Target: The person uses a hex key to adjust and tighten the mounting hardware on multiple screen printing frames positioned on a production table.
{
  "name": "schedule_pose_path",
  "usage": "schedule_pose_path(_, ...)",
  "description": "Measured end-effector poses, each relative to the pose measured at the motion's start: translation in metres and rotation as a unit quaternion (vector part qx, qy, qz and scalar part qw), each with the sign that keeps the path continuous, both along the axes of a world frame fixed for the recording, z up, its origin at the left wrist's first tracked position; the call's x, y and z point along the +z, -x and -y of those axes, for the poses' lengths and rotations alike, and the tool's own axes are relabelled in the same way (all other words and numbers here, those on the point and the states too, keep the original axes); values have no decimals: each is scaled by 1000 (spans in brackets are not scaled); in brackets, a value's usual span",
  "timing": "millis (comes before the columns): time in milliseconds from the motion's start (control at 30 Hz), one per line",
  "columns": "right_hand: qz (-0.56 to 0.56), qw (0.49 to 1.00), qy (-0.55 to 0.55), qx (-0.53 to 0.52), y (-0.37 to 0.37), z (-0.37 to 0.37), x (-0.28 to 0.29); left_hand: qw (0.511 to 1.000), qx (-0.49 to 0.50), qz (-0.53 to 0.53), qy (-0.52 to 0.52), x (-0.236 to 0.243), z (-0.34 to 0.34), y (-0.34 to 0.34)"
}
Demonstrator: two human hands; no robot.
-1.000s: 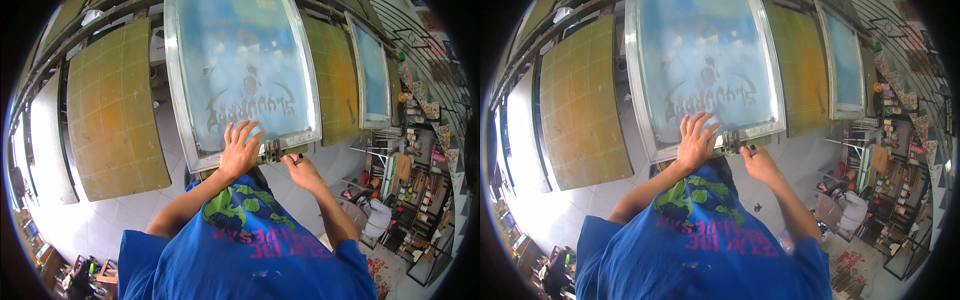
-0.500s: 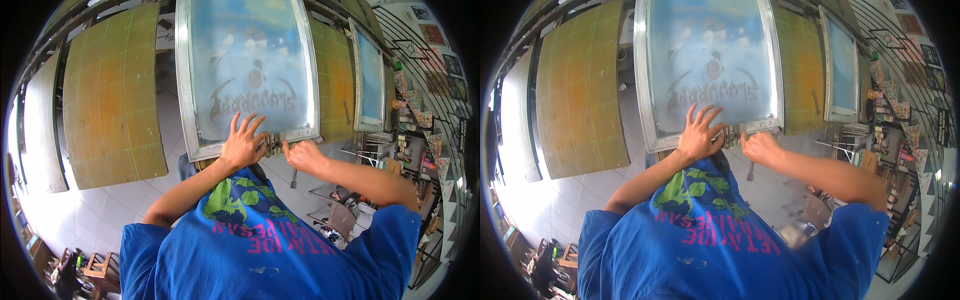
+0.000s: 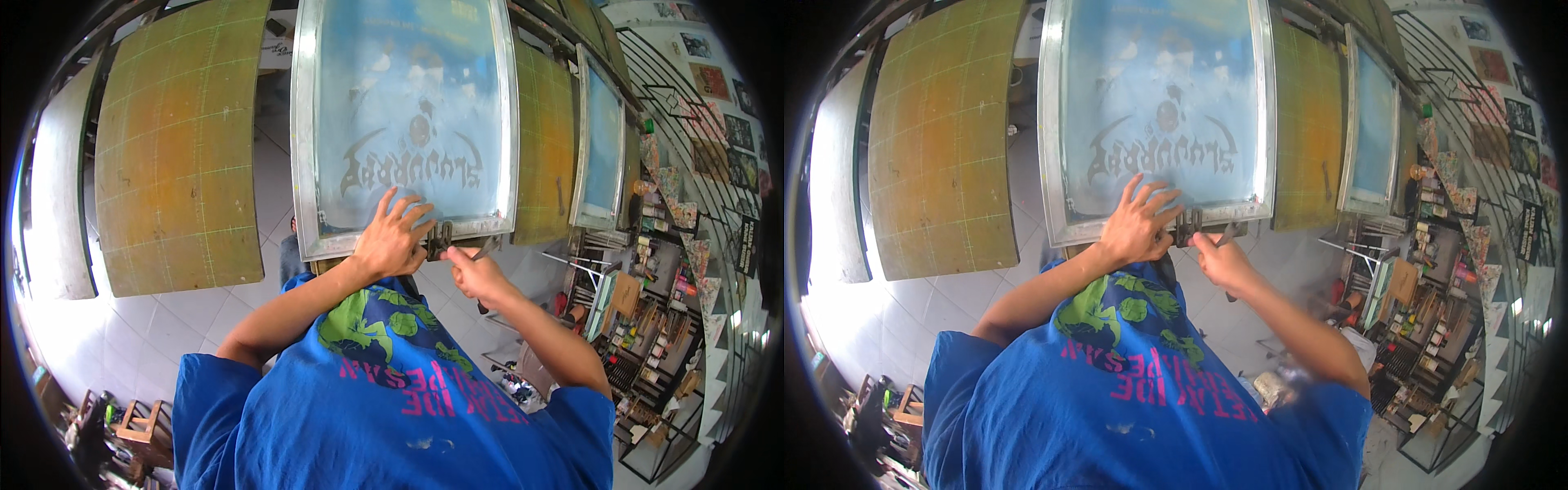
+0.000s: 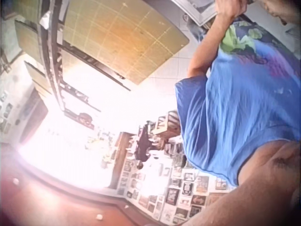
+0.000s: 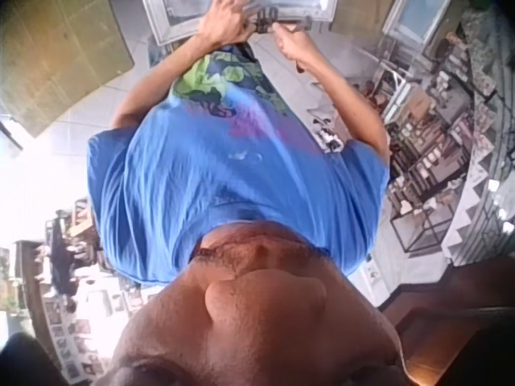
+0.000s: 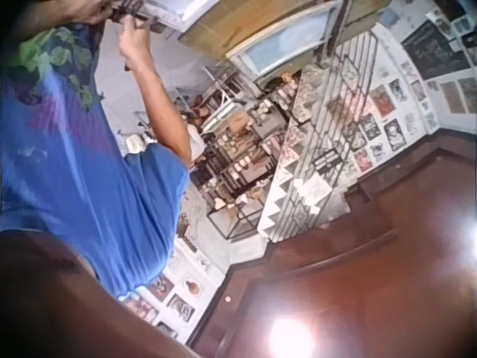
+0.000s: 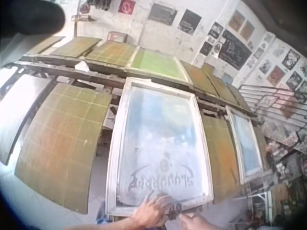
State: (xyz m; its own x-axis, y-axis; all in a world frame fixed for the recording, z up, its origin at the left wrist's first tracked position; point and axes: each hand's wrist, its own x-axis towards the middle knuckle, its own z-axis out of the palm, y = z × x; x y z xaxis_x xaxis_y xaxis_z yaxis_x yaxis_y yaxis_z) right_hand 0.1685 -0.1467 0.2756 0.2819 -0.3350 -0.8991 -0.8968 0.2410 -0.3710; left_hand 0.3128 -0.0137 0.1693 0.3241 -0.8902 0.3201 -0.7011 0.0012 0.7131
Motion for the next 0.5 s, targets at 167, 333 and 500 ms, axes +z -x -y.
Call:
schedule_pose_path(167,-36,973,-137,-184,-13,9,8,1000,-9,6,-16,-1,0,2)
schedule_pose_path(333,-43,939,-191,-283,-22,7,-2,1000,-3,-13,-8,-6,-1,3)
schedule_pose_path(500,-44,955,76,282,-15,5,-6,1000,-3,-14,-10,-6,-2,3)
